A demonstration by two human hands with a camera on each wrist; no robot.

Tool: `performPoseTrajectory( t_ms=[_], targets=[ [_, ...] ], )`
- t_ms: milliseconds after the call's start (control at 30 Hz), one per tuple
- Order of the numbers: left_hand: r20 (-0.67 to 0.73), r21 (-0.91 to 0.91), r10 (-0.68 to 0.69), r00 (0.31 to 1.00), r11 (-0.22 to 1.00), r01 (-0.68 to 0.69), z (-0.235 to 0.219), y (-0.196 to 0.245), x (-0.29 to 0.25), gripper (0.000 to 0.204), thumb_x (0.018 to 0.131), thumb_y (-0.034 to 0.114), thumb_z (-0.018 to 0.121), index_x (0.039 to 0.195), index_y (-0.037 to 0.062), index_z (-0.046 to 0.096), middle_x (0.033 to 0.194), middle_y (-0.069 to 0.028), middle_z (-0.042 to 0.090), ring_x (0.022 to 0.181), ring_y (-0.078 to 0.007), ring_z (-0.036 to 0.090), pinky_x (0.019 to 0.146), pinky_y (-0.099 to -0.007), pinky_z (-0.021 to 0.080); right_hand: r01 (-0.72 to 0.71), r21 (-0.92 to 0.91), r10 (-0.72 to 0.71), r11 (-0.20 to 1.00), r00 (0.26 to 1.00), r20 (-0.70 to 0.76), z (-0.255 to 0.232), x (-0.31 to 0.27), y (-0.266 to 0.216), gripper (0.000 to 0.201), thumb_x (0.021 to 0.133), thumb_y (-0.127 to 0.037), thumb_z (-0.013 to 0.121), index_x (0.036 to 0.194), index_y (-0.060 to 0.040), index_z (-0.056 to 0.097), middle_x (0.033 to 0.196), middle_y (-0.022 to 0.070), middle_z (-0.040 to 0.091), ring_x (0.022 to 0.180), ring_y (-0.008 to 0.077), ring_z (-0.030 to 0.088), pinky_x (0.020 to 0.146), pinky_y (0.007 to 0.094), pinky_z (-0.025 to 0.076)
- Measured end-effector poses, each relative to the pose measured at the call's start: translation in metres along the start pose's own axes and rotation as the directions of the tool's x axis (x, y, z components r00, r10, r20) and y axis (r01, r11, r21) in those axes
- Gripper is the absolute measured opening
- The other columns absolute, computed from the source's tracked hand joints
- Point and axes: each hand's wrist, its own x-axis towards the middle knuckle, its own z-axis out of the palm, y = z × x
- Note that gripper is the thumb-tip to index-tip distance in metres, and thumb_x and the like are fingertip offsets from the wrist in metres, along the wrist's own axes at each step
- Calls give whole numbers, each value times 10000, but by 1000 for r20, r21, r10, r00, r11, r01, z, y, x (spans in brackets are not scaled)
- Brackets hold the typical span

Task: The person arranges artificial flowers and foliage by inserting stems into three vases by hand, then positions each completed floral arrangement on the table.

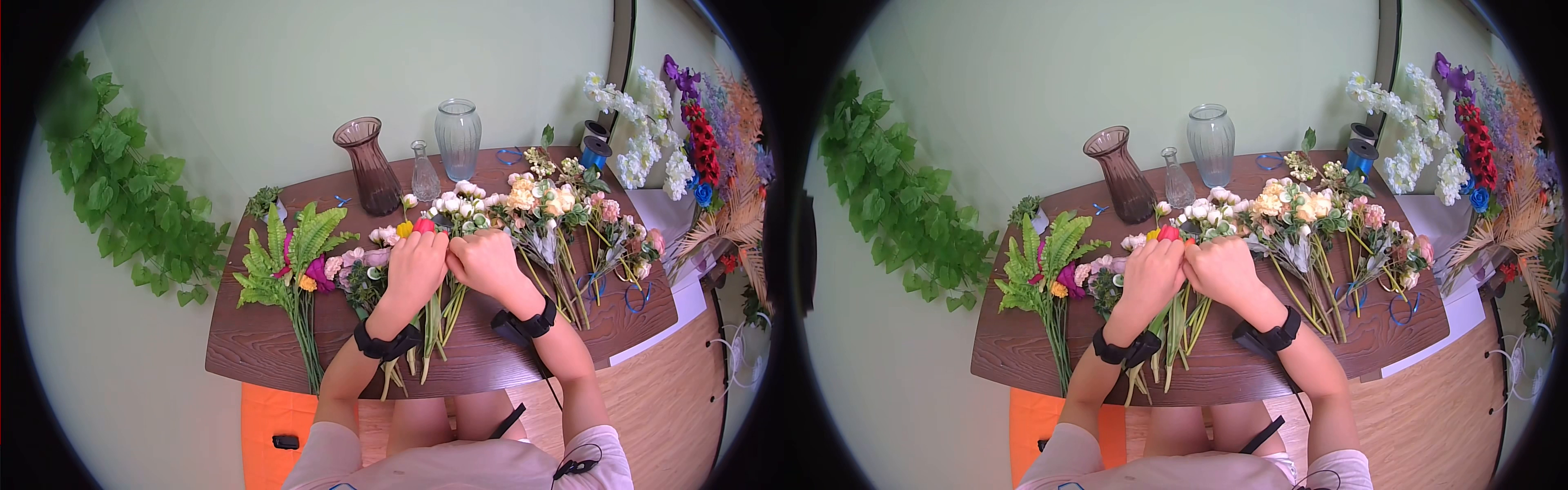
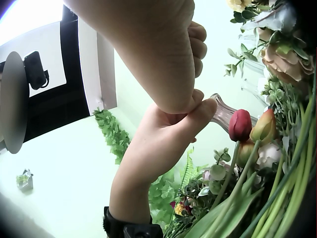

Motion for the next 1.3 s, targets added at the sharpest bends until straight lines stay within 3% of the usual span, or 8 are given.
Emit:
performPoseTrajectory(
  t_ms=[500,833,1067,1167,1300],
  targets=[
    [12,34,7,1000,999,-8,0,-1,0,127,700,154,621,776,105,532,708,-29,500,719,-195,522,632,-327,398,-20,1,20,1000,1000,-6,3,0,3,186,719,-164,595,593,-77,489,477,75,506,462,248,543,463,363,429],
    [31,54,25,999,998,-26,0,-2,-2,198,715,163,618,897,86,598,732,-28,512,733,-191,524,641,-328,392,-8,-22,9,1000,1000,13,7,-1,3,213,754,-153,576,577,-72,490,476,80,513,462,247,554,461,359,435],
    [30,46,28,999,999,-29,1,-3,-2,212,725,171,617,919,86,609,732,-28,511,728,-190,522,646,-330,388,-46,0,46,999,999,25,10,-4,4,197,720,-162,610,585,-74,497,492,73,507,465,258,527,473,376,413],
    [31,28,19,999,999,-20,0,-3,-2,173,742,178,614,887,86,602,736,-27,515,742,-195,528,652,-334,387,-64,41,63,997,997,38,8,-3,6,194,725,-159,604,592,-67,498,515,74,516,483,257,536,470,379,414],
    [65,-22,-24,998,999,25,-2,-9,-4,139,744,200,635,814,102,567,749,-41,524,758,-219,536,648,-355,389,-84,14,84,996,996,-25,5,-2,10,138,726,-166,597,659,-60,539,625,79,528,627,252,551,554,374,431]
  ],
)
